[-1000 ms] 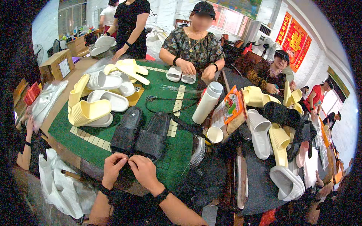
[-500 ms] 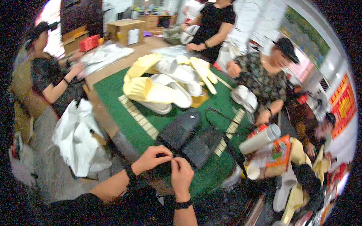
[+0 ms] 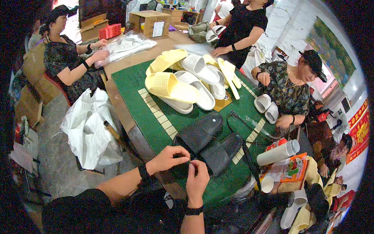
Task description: The person is seen assembling shoe components, specifically attaching straps and cleaning the soles of various colored slippers at a workstation with several other workers.
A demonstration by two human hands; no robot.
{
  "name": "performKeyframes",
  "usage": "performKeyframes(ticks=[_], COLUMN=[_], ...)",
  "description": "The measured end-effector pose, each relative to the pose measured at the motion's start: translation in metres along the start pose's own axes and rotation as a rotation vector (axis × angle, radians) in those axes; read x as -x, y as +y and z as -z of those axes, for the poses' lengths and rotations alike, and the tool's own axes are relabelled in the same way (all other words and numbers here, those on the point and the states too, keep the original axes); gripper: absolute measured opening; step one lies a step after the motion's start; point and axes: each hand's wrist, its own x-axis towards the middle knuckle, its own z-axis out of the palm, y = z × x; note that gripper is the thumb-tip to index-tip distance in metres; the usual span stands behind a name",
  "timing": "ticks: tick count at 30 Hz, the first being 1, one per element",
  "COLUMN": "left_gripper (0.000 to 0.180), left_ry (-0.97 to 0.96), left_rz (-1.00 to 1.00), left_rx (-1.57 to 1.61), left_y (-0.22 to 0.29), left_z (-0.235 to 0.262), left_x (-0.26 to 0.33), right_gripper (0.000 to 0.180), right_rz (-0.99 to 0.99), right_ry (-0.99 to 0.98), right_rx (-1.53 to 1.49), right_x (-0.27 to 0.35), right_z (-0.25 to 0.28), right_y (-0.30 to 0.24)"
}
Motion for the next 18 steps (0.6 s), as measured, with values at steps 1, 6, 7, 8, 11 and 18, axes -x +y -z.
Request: performKeyframes(ticks=[1,6,7,8,11,18], left_gripper=[0.013,0.013,0.013,0.013,0.013,0.013], left_ry=[-0.003,-0.005,-0.001,0.003,-0.024,-0.026], left_rz=[0.048,0.043,0.026,0.007,0.010,0.082], left_rx=[0.055,0.048,0.030,0.013,-0.049,-0.051], left_y=[0.0020,0.0018,0.0023,0.0031,0.0052,0.0091], left_z=[-0.0012,-0.0028,-0.0023,-0.0012,0.0017,-0.0015], left_x=[0.0006,0.0003,0.0006,0.0008,0.0007,-0.0022], right_gripper=[0.005,0.004,0.007,0.009,0.008,0.007], right_rz=[0.011,0.068,0.050,0.032,-0.026,-0.045], right_ry=[-0.003,0.013,0.012,0.011,0.024,0.084], right_rx=[-0.012,0.010,-0.003,-0.015,-0.011,-0.055], right_x=[0.0002,-0.0008,-0.0003,0.0000,-0.0004,-0.0016], right_z=[0.0005,0.0026,0.0029,0.0030,0.0031,0.0035], right_y=[0.0004,-0.0011,-0.0032,-0.0048,-0.0067,-0.0043])
